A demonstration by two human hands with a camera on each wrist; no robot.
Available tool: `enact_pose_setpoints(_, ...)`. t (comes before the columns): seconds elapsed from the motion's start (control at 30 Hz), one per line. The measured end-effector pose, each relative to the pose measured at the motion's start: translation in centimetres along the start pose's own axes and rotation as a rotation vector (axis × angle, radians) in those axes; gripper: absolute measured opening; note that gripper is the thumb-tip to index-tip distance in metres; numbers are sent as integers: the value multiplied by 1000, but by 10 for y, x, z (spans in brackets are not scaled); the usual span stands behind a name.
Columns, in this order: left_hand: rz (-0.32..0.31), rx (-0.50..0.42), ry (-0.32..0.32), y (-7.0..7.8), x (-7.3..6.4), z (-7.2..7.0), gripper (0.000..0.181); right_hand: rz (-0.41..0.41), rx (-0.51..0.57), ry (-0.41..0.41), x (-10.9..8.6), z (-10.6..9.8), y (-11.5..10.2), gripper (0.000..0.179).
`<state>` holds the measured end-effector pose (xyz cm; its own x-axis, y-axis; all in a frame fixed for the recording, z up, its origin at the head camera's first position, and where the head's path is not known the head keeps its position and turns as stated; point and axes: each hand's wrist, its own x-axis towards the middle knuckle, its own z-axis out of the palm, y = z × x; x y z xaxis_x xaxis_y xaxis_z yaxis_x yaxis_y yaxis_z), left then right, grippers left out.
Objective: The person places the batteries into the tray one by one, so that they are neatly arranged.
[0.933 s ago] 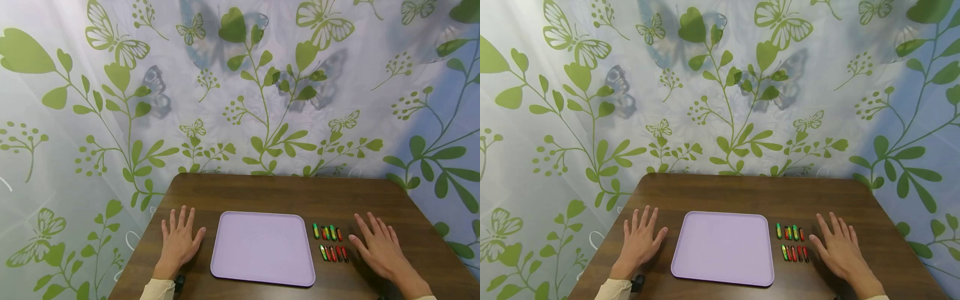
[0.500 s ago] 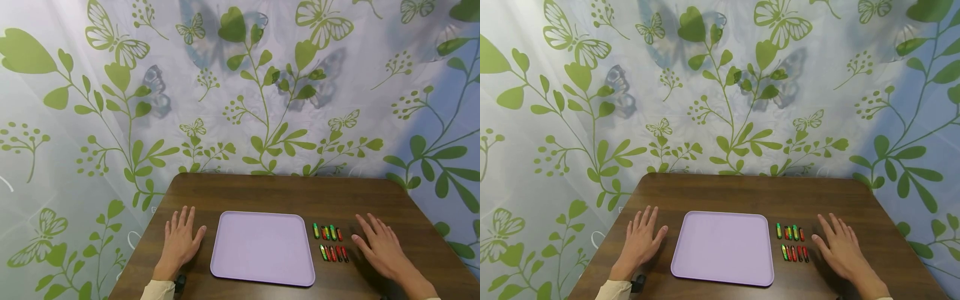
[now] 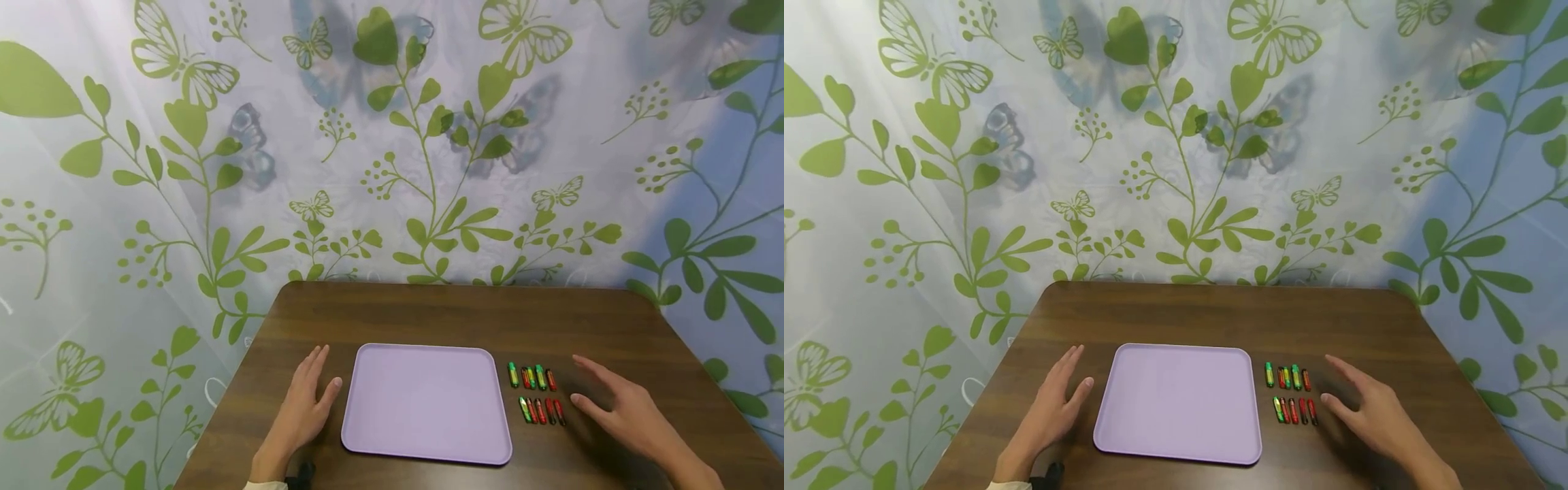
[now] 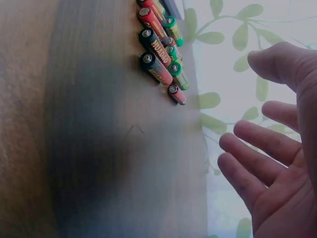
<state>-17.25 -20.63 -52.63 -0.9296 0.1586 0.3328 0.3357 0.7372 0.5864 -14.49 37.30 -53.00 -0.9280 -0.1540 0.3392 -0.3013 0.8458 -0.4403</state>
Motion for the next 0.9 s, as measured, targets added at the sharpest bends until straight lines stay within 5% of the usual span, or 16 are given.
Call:
enact_pose_setpoints(0.27, -74, -69, -68, 14, -22, 12, 64, -126, 47, 35, -6, 10, 5, 72)
enact_pose_setpoints(0.57, -218, -71, -272, 18, -42, 22, 70, -67, 132, -61, -10, 23, 7, 68)
enact_pose_setpoints(0.9, -224, -85, -316, 16, -47, 26, 72, -77, 131, -77, -10, 30, 6, 70)
